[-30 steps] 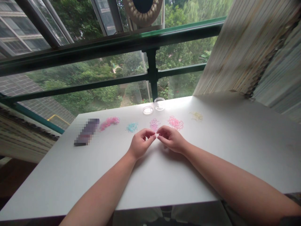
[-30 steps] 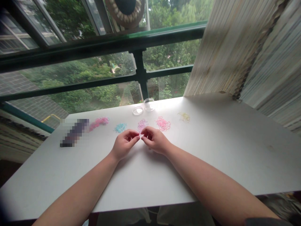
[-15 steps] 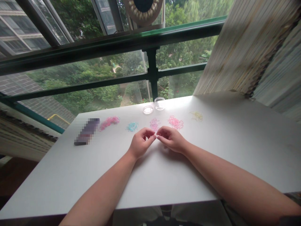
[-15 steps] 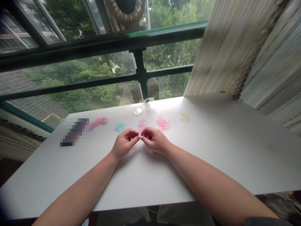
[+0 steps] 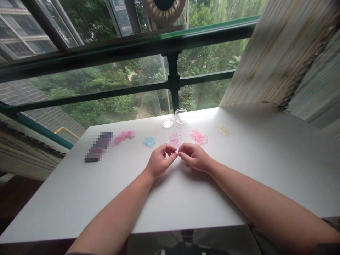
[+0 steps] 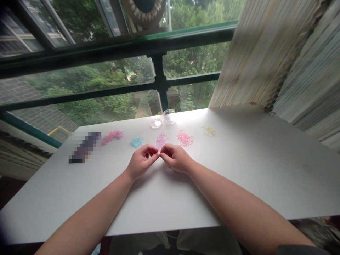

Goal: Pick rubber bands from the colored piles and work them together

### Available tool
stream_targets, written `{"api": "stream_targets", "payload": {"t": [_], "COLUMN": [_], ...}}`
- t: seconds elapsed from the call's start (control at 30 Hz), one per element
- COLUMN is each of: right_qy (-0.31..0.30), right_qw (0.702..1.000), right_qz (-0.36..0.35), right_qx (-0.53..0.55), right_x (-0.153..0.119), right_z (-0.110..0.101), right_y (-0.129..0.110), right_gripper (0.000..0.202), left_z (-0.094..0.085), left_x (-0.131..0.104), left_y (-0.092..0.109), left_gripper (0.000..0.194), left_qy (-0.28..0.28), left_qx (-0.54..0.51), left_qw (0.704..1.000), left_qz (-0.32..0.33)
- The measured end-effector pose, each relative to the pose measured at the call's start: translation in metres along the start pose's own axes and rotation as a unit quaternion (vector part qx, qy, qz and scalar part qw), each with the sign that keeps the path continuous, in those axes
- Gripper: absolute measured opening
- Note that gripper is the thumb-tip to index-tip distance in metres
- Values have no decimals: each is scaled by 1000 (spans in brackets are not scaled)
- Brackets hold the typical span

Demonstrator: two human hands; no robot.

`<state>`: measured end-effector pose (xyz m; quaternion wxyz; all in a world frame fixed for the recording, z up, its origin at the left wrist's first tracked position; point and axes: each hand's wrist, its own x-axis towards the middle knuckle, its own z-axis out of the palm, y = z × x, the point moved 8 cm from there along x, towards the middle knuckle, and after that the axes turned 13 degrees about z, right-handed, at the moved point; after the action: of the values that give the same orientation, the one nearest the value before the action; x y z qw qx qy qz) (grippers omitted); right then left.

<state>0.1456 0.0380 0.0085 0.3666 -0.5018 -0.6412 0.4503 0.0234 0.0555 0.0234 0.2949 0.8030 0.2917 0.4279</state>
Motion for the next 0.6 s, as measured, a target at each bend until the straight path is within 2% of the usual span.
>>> {"api": "stream_targets", "payload": {"t": [0.23, 0.6], "right_qy": [6, 33], "right_qw": [1000, 999], "right_qz": [-13, -12], "right_qx": [-2, -18], "right_x": [0, 1], "right_z": [-1, -5], "right_y": [-4, -1], "right_gripper": [15, 9], "left_z": [0, -1], "left_x": [0, 0], "left_y": [1, 1], "left_gripper": [13, 15], "left_qy": [-3, -4], "left_qx": [7, 8], "left_qw": [1000, 1000], "left_qz": [1, 2]}}
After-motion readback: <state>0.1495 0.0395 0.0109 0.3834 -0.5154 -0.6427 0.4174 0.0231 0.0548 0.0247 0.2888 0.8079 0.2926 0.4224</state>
